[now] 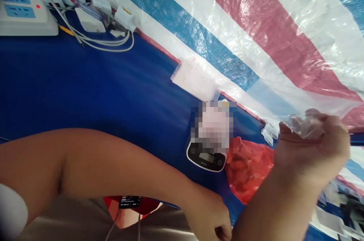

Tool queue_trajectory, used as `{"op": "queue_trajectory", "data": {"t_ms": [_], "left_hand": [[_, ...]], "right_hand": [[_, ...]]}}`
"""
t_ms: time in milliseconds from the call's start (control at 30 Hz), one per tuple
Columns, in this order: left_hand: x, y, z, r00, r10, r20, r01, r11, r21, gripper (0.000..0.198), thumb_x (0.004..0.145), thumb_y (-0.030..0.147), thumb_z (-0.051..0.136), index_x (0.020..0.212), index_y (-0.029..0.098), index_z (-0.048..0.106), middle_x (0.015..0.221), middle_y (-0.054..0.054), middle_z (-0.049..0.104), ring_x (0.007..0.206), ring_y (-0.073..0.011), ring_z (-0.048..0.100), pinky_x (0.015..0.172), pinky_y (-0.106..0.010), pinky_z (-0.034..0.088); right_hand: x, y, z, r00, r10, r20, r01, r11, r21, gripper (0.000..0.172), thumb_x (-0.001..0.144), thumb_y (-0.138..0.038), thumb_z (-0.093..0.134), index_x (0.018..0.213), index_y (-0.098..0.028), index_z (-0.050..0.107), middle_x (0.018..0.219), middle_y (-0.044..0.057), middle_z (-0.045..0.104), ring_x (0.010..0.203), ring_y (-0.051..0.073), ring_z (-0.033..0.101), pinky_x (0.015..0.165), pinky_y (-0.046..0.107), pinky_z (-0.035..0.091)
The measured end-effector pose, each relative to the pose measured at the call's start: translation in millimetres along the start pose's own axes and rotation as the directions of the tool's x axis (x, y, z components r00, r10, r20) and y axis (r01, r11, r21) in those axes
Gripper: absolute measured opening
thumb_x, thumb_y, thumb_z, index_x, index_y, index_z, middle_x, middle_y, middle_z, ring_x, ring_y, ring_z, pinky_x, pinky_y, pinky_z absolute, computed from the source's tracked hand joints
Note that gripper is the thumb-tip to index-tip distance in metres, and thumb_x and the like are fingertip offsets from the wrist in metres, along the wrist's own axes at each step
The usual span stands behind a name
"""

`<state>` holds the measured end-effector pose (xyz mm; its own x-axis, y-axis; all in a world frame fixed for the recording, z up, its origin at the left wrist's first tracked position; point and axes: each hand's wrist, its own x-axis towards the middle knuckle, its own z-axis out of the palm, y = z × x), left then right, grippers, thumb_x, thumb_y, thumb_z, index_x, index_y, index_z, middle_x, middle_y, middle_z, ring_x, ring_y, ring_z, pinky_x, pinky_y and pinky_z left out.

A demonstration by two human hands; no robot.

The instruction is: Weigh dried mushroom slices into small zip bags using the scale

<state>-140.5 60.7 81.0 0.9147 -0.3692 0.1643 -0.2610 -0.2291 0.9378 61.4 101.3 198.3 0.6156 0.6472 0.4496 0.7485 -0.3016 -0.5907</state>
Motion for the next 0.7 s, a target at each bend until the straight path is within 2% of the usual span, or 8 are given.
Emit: {"op": "queue_trajectory", "data": {"t_ms": [33, 67, 133, 200, 267, 500, 600, 700], "left_hand": [[1, -3, -0.5, 1.000, 0.031, 0.005, -0.031, 0.999, -0.021, 0.043, 0.095, 0.019, 0.054, 0.052, 0.021, 0.053, 0.052, 0.007, 0.057, 0.055, -0.0044, 0.053, 0.058, -0.019, 0.042], [1, -6, -1.0, 0.997, 0.074, 0.000, -0.074, 0.996, -0.048, 0.041, 0.092, 0.015, 0.054, 0.052, 0.021, 0.053, 0.052, 0.006, 0.058, 0.055, -0.0048, 0.054, 0.058, -0.019, 0.043], [2, -12, -1.2, 0.987, 0.160, -0.025, -0.162, 0.980, -0.112, 0.038, 0.090, 0.014, 0.055, 0.053, 0.022, 0.052, 0.054, 0.005, 0.060, 0.056, -0.0064, 0.057, 0.059, -0.021, 0.045], [2, -17, 0.0, 0.981, 0.190, -0.033, -0.193, 0.969, -0.152, 0.036, 0.092, 0.020, 0.055, 0.056, 0.024, 0.052, 0.057, 0.003, 0.062, 0.058, -0.0088, 0.058, 0.061, -0.024, 0.047], [2, -19, 2.1, 0.985, 0.171, -0.022, -0.172, 0.974, -0.149, 0.036, 0.094, 0.025, 0.052, 0.058, 0.025, 0.050, 0.059, 0.002, 0.062, 0.058, -0.0102, 0.057, 0.060, -0.025, 0.047], [4, -17, 7.2, 0.994, 0.098, -0.045, -0.102, 0.989, -0.105, 0.034, 0.098, 0.025, 0.048, 0.064, 0.025, 0.048, 0.062, 0.004, 0.059, 0.057, -0.0084, 0.052, 0.059, -0.022, 0.043], [5, -16, 8.1, 0.997, 0.065, -0.036, -0.068, 0.994, -0.083, 0.036, 0.100, 0.029, 0.043, 0.064, 0.025, 0.048, 0.066, 0.003, 0.062, 0.061, -0.0079, 0.053, 0.064, -0.022, 0.044], [7, -17, 9.1, 0.999, 0.042, -0.026, -0.043, 0.997, -0.063, 0.037, 0.100, 0.031, 0.041, 0.064, 0.025, 0.048, 0.066, 0.004, 0.060, 0.062, -0.0077, 0.052, 0.067, -0.022, 0.045]], "right_hand": [[-5, -2, 10, 0.997, 0.036, -0.067, -0.014, 0.951, 0.310, 0.034, 0.099, -0.051, 0.045, 0.091, -0.034, 0.073, 0.149, 0.017, 0.064, 0.135, 0.033, 0.063, 0.063, 0.035, 0.053], [-9, 0, 21, 0.989, 0.103, -0.108, -0.019, 0.806, 0.592, 0.021, 0.091, -0.044, 0.058, 0.077, -0.033, 0.068, 0.130, 0.014, 0.075, 0.122, 0.030, 0.071, 0.057, 0.030, 0.049], [-12, 8, 39, 0.970, 0.228, -0.087, -0.042, 0.507, 0.861, 0.019, 0.080, -0.034, 0.064, 0.064, -0.027, 0.057, 0.087, 0.004, 0.077, 0.080, 0.017, 0.074, 0.048, 0.020, 0.045], [-11, 18, 50, 0.957, 0.287, -0.048, -0.073, 0.396, 0.915, 0.015, 0.075, -0.032, 0.062, 0.064, -0.023, 0.054, 0.068, -0.006, 0.062, 0.055, 0.009, 0.057, 0.038, 0.017, 0.042], [-9, 24, 52, 0.952, 0.303, -0.033, -0.097, 0.404, 0.910, 0.011, 0.071, -0.030, 0.060, 0.067, -0.022, 0.054, 0.067, -0.007, 0.056, 0.050, 0.007, 0.050, 0.034, 0.017, 0.040], [-15, 18, 28, 0.954, 0.297, -0.037, -0.066, 0.329, 0.942, 0.019, 0.083, -0.021, 0.058, 0.066, -0.021, 0.050, 0.068, -0.004, 0.047, 0.056, 0.010, 0.057, 0.041, 0.019, 0.047], [-15, 20, 32, 0.953, 0.296, 0.072, -0.130, 0.181, 0.975, 0.017, 0.080, -0.018, 0.056, 0.065, -0.020, 0.047, 0.066, -0.005, 0.046, 0.053, 0.007, 0.056, 0.043, 0.017, 0.049], [-10, 26, 44, 0.917, 0.350, 0.190, -0.180, -0.062, 0.982, 0.007, 0.082, -0.021, 0.054, 0.076, -0.019, 0.054, 0.074, -0.004, 0.056, 0.061, 0.007, 0.063, 0.049, 0.016, 0.056]]}}
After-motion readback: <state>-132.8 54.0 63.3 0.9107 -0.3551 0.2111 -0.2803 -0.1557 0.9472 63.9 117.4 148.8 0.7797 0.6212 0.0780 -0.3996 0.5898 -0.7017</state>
